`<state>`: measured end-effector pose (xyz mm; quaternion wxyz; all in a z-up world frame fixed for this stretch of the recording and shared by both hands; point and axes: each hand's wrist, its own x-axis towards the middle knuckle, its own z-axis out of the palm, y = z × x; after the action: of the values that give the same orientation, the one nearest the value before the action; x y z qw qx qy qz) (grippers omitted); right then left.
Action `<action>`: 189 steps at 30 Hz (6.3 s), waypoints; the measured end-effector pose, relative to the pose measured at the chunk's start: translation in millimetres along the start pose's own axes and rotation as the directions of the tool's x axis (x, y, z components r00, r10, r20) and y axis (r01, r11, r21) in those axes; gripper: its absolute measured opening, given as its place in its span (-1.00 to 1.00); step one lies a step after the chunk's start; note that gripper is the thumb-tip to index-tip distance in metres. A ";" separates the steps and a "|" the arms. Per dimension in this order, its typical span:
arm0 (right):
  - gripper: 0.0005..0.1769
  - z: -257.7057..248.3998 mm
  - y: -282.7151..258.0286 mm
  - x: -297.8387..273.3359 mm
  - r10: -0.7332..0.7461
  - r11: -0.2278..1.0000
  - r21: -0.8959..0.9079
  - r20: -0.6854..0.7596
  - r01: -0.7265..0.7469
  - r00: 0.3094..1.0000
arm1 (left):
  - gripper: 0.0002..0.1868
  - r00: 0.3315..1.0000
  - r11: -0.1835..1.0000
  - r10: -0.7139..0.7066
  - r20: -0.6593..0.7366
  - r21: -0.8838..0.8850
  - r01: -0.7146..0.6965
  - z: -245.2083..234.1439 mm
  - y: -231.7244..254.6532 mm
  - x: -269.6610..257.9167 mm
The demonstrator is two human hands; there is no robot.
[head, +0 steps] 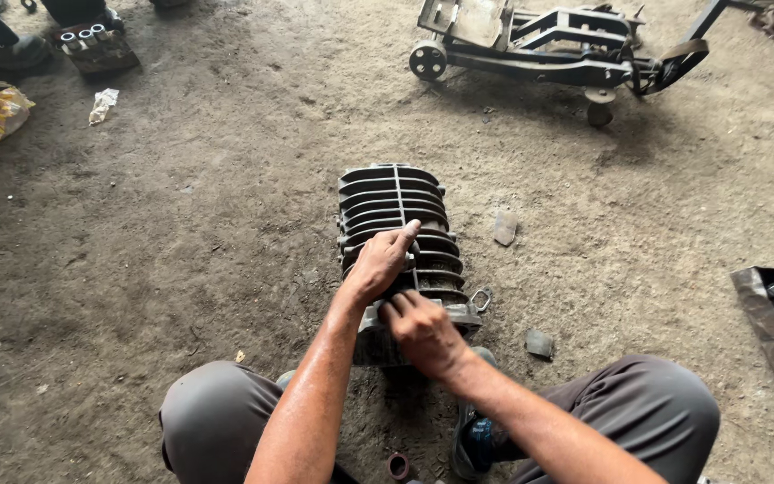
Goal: The person cleans an engine component with a small piece of cloth while sitting on the floor.
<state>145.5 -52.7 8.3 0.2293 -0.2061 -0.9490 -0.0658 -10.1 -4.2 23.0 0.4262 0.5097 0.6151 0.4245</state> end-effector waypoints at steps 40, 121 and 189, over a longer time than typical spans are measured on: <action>-0.68 -14.5 -44.6 -19.2 0.226 0.972 0.117 -0.205 -0.206 0.952 | -0.23 0.999 0.998 0.010 -0.036 0.059 -0.008 3.7 -3.8 2.2; -0.53 -2.0 -5.0 -94.8 0.677 0.736 0.302 -0.308 -0.606 0.668 | -0.33 0.888 0.965 0.262 -0.378 0.085 -0.249 25.9 -45.3 6.1; -0.41 4.9 -0.6 -81.7 0.622 0.782 0.180 -0.172 -0.597 0.764 | -0.28 0.837 0.973 0.221 -0.500 0.166 -0.158 36.3 -43.4 7.2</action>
<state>209.4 -81.8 -33.8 0.3540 -0.4812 -0.8007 0.0445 12.3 0.8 -29.2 0.1711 0.4601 0.6771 0.5483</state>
